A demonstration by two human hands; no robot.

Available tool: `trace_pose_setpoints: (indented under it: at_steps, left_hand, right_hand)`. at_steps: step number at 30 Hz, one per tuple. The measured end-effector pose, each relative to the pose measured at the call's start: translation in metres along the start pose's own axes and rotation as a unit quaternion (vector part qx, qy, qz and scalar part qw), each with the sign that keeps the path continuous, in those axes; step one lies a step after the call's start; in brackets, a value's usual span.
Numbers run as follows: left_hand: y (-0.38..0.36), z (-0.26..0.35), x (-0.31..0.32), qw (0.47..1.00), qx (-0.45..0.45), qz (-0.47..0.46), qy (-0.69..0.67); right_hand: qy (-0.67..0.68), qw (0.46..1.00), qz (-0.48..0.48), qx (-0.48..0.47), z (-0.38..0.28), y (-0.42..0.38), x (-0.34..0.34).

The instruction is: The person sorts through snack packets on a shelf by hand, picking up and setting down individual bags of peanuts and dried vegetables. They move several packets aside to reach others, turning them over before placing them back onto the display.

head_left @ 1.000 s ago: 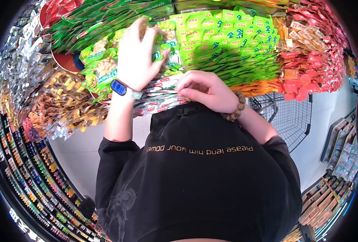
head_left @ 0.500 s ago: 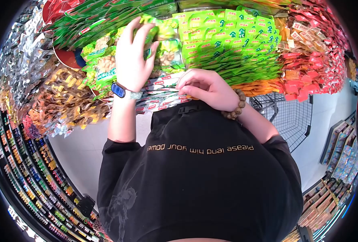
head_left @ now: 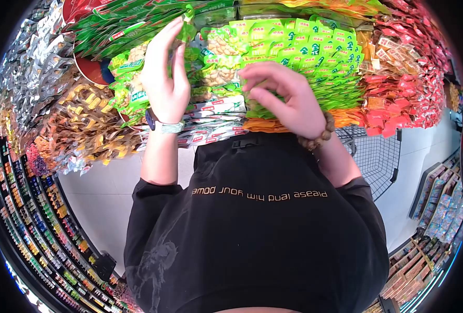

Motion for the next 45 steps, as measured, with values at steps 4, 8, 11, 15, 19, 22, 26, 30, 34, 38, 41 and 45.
trace_pose_setpoints:
  at_steps: [4,8,11,15,19,22,26,30,34,38,41,45]
  left_hand:
    - [0.008,0.022,-0.008,0.998,0.062,0.022,-0.012]
    - [0.002,0.067,0.019,0.994,0.070,-0.054,-0.070]
    - [-0.015,0.094,0.038,0.987,0.101,-0.035,-0.118]
    - [-0.045,0.091,0.039,0.977,0.059,0.026,-0.205]
    - [-0.048,0.092,0.030,0.966,0.086,0.042,-0.238]
    - [-0.045,0.093,0.030,0.970,0.085,-0.005,-0.229]
    - [-0.044,0.092,0.037,0.970,0.066,-0.035,-0.231]
    - [-0.047,0.090,0.027,0.972,0.065,-0.012,-0.224]
    - [-0.049,0.080,0.008,0.990,0.048,-0.015,-0.131]
    - [-0.057,0.057,0.000,0.998,-0.002,-0.053,-0.014]
    - [-0.062,0.038,0.006,0.994,-0.023,-0.079,0.077]
    - [-0.067,0.024,0.013,0.982,-0.030,-0.101,0.159]
  right_hand:
    - [0.126,0.986,-0.068,0.090,0.015,0.013,0.005]
    - [0.358,0.919,-0.120,0.114,0.034,0.016,0.025]
    - [0.429,0.881,-0.029,0.199,0.055,0.007,0.022]
    - [0.378,0.891,-0.031,0.247,0.073,-0.003,0.026]
    - [0.399,0.880,-0.047,0.255,0.069,-0.004,0.038]
    - [0.396,0.882,-0.055,0.248,0.067,-0.001,0.042]
    - [0.422,0.865,-0.051,0.266,0.080,-0.003,0.045]
    - [0.379,0.876,-0.036,0.295,0.083,0.000,0.048]
    - [0.310,0.915,-0.020,0.258,0.067,0.014,0.048]
    - [0.148,0.962,0.027,0.228,0.045,0.054,0.032]
    - [0.165,0.969,0.064,0.171,0.031,0.088,0.034]
    - [0.130,0.973,0.096,0.161,0.043,0.112,0.034]
Point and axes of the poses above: each hand's wrist, its own y-axis towards the middle knuckle, its own x-axis out of the palm, z = x × y, the point moved 10 cm from there along y, towards the middle knuckle, and after that the axes turned 15 degrees about x, right-handed, at the moved point
